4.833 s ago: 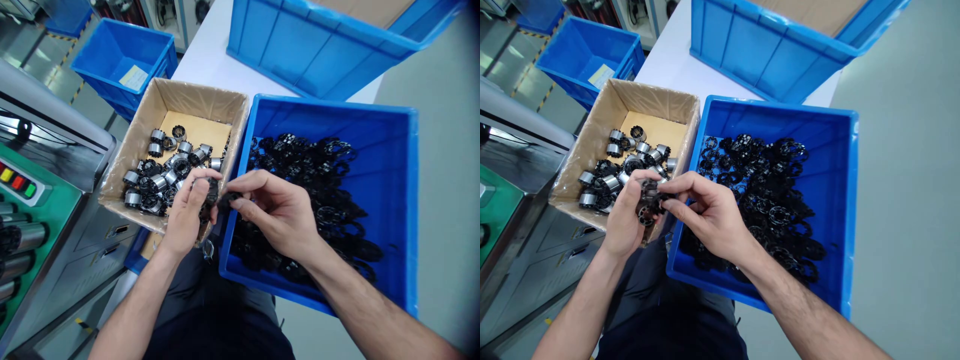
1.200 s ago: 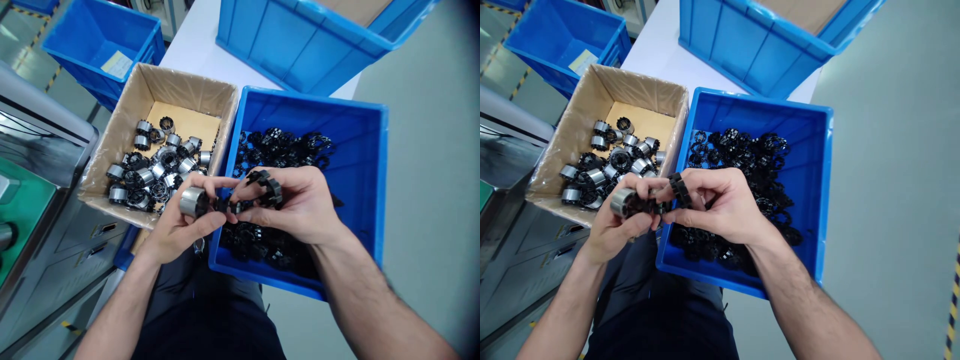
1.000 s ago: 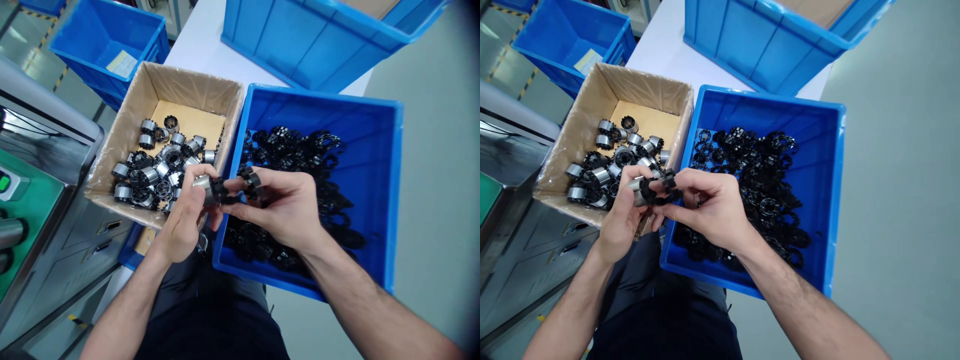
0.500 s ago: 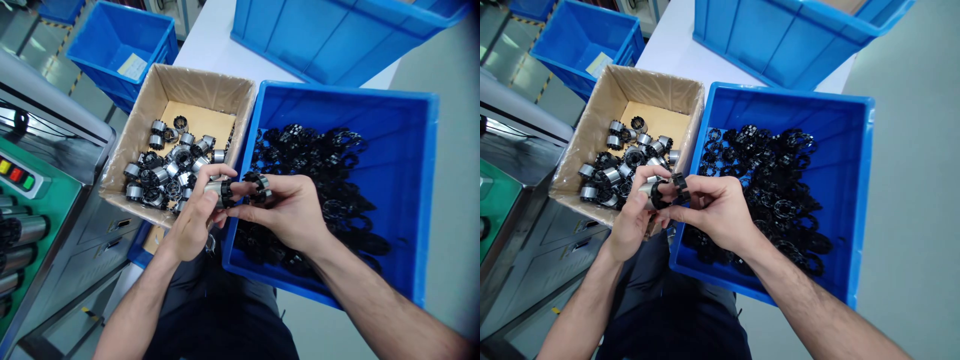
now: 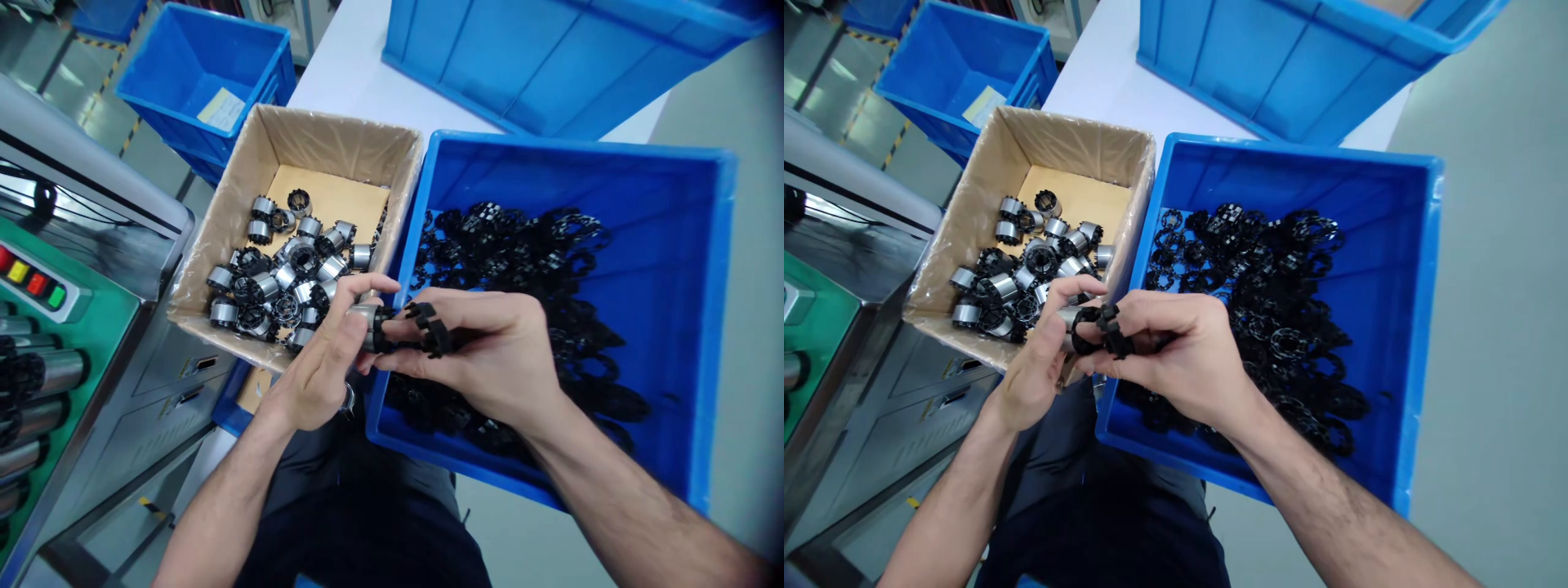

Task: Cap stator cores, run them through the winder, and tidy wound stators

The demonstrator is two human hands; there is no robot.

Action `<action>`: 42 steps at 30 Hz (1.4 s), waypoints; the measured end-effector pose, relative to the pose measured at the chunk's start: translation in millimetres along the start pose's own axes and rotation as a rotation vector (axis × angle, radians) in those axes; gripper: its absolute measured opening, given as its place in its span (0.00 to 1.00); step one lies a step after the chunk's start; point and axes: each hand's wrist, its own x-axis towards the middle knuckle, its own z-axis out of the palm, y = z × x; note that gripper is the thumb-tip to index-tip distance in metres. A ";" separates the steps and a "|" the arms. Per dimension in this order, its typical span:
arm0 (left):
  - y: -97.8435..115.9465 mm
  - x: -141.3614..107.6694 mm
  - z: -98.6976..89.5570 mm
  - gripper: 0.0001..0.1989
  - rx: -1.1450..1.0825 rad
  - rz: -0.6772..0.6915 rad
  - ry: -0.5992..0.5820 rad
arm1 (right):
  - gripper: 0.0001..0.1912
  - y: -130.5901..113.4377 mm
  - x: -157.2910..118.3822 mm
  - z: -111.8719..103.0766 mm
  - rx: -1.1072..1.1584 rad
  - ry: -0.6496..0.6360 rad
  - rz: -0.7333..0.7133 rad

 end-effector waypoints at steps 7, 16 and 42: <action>2.1 12.1 4.3 0.29 -0.005 0.090 0.129 | 0.18 -7.3 -1.5 -2.2 0.101 -0.021 0.107; 2.1 20.4 0.5 0.25 -0.058 0.083 0.355 | 0.14 -8.5 -1.1 -12.6 -0.135 0.004 -0.054; -0.6 15.3 1.4 0.26 -0.170 -0.011 0.072 | 0.16 11.3 -1.1 -1.0 -0.292 0.076 -0.249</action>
